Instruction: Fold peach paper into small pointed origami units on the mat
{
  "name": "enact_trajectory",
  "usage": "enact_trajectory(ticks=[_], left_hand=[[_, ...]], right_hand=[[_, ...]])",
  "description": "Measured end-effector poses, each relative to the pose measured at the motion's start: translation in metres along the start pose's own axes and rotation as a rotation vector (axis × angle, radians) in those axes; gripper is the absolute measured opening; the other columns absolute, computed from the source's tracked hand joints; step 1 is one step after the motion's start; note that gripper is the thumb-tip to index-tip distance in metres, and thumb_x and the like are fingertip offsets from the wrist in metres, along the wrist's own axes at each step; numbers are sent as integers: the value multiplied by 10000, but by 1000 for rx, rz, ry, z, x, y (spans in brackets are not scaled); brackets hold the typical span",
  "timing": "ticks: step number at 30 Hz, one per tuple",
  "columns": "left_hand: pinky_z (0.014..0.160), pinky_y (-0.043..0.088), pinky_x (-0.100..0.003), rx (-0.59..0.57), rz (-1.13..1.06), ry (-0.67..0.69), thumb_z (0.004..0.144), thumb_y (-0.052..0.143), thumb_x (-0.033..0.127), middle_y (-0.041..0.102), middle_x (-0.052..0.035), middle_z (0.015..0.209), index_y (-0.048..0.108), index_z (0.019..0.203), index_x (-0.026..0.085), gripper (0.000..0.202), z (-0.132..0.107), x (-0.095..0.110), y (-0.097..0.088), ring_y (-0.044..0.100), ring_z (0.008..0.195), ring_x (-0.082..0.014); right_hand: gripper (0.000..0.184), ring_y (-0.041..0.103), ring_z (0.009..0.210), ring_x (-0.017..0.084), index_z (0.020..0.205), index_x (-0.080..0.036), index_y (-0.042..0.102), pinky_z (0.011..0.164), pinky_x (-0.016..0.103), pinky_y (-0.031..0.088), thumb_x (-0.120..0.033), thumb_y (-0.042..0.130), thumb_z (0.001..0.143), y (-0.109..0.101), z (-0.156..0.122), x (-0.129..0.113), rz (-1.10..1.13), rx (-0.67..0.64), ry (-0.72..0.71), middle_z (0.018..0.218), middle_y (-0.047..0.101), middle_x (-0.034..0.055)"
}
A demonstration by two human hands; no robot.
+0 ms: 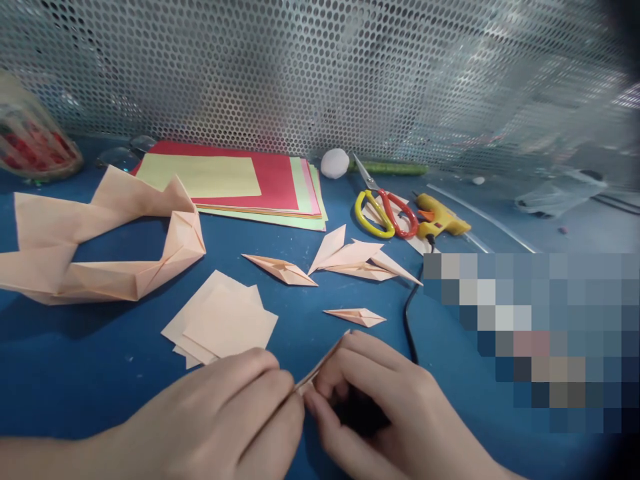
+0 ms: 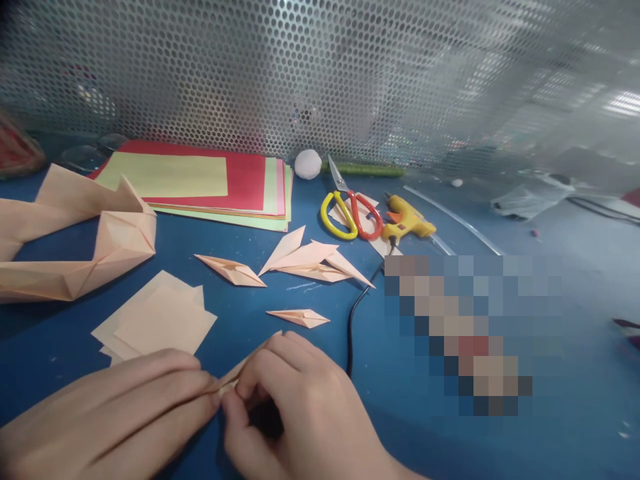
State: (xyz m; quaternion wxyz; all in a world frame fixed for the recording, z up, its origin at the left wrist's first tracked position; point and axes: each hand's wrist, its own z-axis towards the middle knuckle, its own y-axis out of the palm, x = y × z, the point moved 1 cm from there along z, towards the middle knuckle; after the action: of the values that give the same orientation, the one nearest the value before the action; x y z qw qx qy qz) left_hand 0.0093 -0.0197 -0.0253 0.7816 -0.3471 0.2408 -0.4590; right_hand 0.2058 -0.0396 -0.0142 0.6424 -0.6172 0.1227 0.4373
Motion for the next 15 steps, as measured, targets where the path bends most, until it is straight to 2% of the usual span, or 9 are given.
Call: enact_trajectory(ticks=[2, 4, 8, 12, 15], left_hand=[[1036, 369, -252, 29, 58, 46, 943, 333, 35, 665, -3, 888, 629, 944, 164, 323, -5, 3, -1, 575, 879, -151], [1042, 361, -241, 26, 68, 33, 942, 359, 55, 669, 5, 946, 639, 971, 180, 307, -8, 5, -1, 569, 933, -146], [935, 401, -227, 54, 118, -36, 896, 356, -1, 662, 0, 869, 643, 902, 175, 337, -7, 11, 2, 568, 859, -147], [772, 423, -274, 67, 181, -47, 920, 338, 8, 628, -13, 786, 614, 781, 179, 353, -7, 15, 8, 567, 789, -162], [736, 418, -282, 71, 187, -58, 945, 292, 22, 615, -19, 769, 610, 776, 175, 392, -7, 15, 10, 567, 772, -163]], right_hand=[[206, 607, 693, 99, 714, -212, 528, 639, 163, 495, -62, 534, 855, 1, 1, -1, -10, 3, 8, 701, 616, -35], [214, 598, 685, 96, 721, -215, 522, 619, 160, 485, -60, 532, 869, 1, 2, -1, -30, 3, -10, 693, 607, -42], [213, 596, 689, 108, 716, -213, 507, 606, 176, 489, -60, 531, 864, 3, 2, 1, -97, 11, -18, 701, 601, -30], [217, 599, 668, 113, 725, -217, 493, 606, 191, 499, -57, 525, 867, 5, 0, 2, -123, 3, -42, 702, 607, -30], [185, 623, 718, 141, 774, -219, 517, 702, 239, 531, -65, 551, 869, 3, 2, 3, -161, 47, -84, 735, 615, -12]])
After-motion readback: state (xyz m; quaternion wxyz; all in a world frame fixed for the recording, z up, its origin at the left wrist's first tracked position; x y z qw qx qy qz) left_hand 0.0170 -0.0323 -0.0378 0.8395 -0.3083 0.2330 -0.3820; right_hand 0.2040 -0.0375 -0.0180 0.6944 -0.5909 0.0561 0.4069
